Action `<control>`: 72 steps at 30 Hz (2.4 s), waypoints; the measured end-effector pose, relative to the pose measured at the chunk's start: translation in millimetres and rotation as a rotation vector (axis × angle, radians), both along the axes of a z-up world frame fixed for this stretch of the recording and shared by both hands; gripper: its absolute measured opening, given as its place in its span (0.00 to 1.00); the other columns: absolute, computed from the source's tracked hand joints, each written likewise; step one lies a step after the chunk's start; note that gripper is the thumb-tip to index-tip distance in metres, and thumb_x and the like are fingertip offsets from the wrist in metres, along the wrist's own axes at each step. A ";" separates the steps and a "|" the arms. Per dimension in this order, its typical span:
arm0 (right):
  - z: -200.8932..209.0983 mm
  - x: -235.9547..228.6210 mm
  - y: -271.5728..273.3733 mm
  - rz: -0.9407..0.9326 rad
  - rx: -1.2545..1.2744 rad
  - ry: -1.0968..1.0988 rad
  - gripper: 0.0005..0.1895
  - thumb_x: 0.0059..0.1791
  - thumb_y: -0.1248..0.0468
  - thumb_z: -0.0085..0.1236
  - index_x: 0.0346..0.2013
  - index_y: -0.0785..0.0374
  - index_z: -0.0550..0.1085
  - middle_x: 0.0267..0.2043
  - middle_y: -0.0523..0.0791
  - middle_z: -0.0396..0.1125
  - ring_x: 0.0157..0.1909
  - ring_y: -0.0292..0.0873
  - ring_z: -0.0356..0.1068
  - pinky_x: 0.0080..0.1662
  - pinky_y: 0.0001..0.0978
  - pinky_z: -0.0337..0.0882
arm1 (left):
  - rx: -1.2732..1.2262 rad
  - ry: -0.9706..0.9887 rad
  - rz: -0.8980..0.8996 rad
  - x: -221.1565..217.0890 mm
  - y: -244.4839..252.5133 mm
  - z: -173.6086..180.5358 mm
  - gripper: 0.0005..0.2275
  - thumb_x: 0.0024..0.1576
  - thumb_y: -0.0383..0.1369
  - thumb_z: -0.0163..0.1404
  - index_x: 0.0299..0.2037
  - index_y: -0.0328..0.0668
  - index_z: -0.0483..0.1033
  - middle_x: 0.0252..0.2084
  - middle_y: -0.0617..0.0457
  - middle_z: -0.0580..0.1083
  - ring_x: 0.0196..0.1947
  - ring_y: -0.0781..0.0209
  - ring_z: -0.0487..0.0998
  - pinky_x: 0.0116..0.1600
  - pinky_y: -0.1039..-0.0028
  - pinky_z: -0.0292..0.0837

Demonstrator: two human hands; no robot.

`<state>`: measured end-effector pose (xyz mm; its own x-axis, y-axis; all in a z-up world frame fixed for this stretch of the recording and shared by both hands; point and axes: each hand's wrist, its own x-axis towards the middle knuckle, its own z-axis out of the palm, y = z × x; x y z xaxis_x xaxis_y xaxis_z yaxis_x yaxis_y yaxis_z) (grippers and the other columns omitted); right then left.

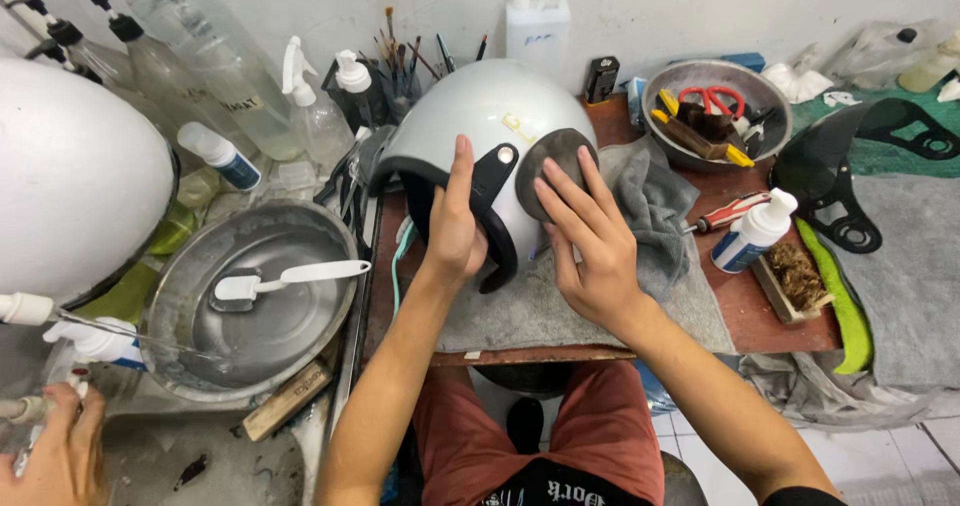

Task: The person applies a paste from a green tube onto a round sponge and rubs it onto the surface of a silver helmet. They repeatedly apply more paste and continue polishing different areas of the helmet with the sponge.

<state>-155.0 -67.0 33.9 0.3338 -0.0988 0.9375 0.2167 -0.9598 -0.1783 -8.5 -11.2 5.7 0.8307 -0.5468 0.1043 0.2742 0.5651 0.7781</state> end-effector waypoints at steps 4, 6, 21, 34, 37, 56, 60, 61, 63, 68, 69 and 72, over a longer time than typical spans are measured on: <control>-1.9 -1.1 -3.5 0.004 -0.009 0.018 0.15 0.51 0.72 0.46 0.51 0.69 0.72 0.57 0.54 0.65 0.63 0.67 0.57 0.59 0.51 0.63 | -0.070 -0.023 -0.031 -20.6 10.0 45.6 0.28 0.56 0.42 0.49 0.54 0.14 0.64 0.54 0.31 0.67 0.52 0.57 0.72 0.55 0.63 0.70; 2.8 0.1 -10.2 0.011 -0.020 0.021 0.15 0.51 0.72 0.46 0.51 0.70 0.72 0.55 0.56 0.65 0.61 0.69 0.58 0.57 0.54 0.64 | -0.062 -0.017 -0.065 -16.7 3.5 43.3 0.25 0.57 0.42 0.49 0.52 0.17 0.67 0.52 0.31 0.69 0.48 0.56 0.73 0.52 0.63 0.73; 16.8 12.2 -8.8 0.052 -0.028 0.005 0.15 0.49 0.74 0.46 0.50 0.71 0.71 0.52 0.56 0.67 0.59 0.65 0.62 0.61 0.58 0.59 | -0.072 0.037 -0.090 11.0 -10.6 23.4 0.23 0.58 0.45 0.47 0.48 0.26 0.73 0.45 0.32 0.74 0.40 0.56 0.78 0.45 0.63 0.78; 16.8 21.2 -14.0 -0.036 -0.009 -0.041 0.18 0.48 0.76 0.47 0.52 0.68 0.71 0.54 0.55 0.66 0.60 0.63 0.62 0.62 0.57 0.59 | -0.028 0.038 -0.056 10.2 -6.7 21.8 0.22 0.56 0.41 0.50 0.41 0.16 0.74 0.38 0.34 0.75 0.34 0.55 0.79 0.39 0.63 0.79; 0.0 16.0 7.4 -0.043 -0.058 0.010 0.16 0.50 0.71 0.45 0.52 0.64 0.71 0.56 0.51 0.66 0.62 0.62 0.59 0.63 0.55 0.57 | -0.084 0.096 -0.051 -5.8 0.3 42.0 0.20 0.57 0.42 0.49 0.35 0.22 0.77 0.33 0.32 0.76 0.27 0.52 0.80 0.31 0.67 0.80; 20.4 17.3 -25.8 -0.029 -0.064 -0.042 0.13 0.49 0.71 0.47 0.47 0.63 0.75 0.52 0.49 0.69 0.57 0.61 0.64 0.61 0.52 0.62 | 0.047 -0.002 -0.047 -14.9 -2.6 58.8 0.26 0.54 0.44 0.51 0.42 0.15 0.72 0.35 0.33 0.75 0.32 0.55 0.77 0.37 0.64 0.77; 18.8 13.2 -2.3 0.040 -0.092 -0.038 0.14 0.49 0.70 0.43 0.45 0.65 0.75 0.50 0.51 0.70 0.56 0.55 0.68 0.62 0.53 0.61 | -0.041 0.009 -0.039 -13.1 -6.2 53.9 0.19 0.60 0.43 0.45 0.38 0.28 0.77 0.32 0.37 0.77 0.27 0.56 0.80 0.30 0.71 0.79; 11.5 11.1 -8.5 0.036 -0.099 -0.043 0.14 0.49 0.70 0.43 0.45 0.65 0.75 0.50 0.51 0.70 0.56 0.55 0.68 0.62 0.53 0.61 | -0.048 0.003 -0.043 -9.3 -9.0 51.2 0.19 0.60 0.43 0.45 0.38 0.28 0.77 0.32 0.37 0.77 0.27 0.56 0.80 0.30 0.71 0.79; -8.0 6.2 -14.3 -0.004 -0.118 0.006 0.15 0.48 0.71 0.45 0.46 0.59 0.76 0.52 0.46 0.70 0.59 0.55 0.65 0.61 0.49 0.61 | -0.073 0.019 -0.149 -3.2 -6.2 39.6 0.21 0.59 0.46 0.45 0.36 0.30 0.79 0.33 0.36 0.77 0.28 0.53 0.80 0.32 0.67 0.80; 5.6 -6.0 -49.7 0.007 0.149 0.037 0.16 0.49 0.78 0.43 0.49 0.69 0.72 0.50 0.54 0.69 0.54 0.58 0.67 0.57 0.54 0.65 | -0.012 0.046 -0.069 -22.5 -2.1 56.6 0.21 0.57 0.41 0.49 0.42 0.21 0.76 0.39 0.35 0.76 0.38 0.57 0.78 0.44 0.65 0.77; 5.9 -8.2 -55.1 -0.008 0.286 0.068 0.15 0.50 0.77 0.43 0.50 0.71 0.71 0.51 0.56 0.68 0.54 0.59 0.67 0.54 0.54 0.66 | -0.025 0.077 -0.047 -24.4 -2.2 60.2 0.20 0.57 0.40 0.49 0.42 0.22 0.75 0.40 0.35 0.76 0.39 0.56 0.78 0.45 0.64 0.78; -12.1 -17.5 -70.8 -0.066 0.388 0.170 0.15 0.50 0.74 0.46 0.51 0.69 0.71 0.49 0.57 0.68 0.53 0.60 0.66 0.52 0.53 0.67 | -0.043 0.116 -0.042 -36.7 6.4 79.4 0.18 0.57 0.39 0.49 0.40 0.23 0.76 0.40 0.35 0.76 0.40 0.54 0.79 0.47 0.63 0.78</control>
<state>-172.5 -137.8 21.9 0.4620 -0.4593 0.7587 0.0935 -0.8255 -0.5567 -45.2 -4.8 85.1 0.8148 -0.5788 0.0327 0.3856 0.5833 0.7149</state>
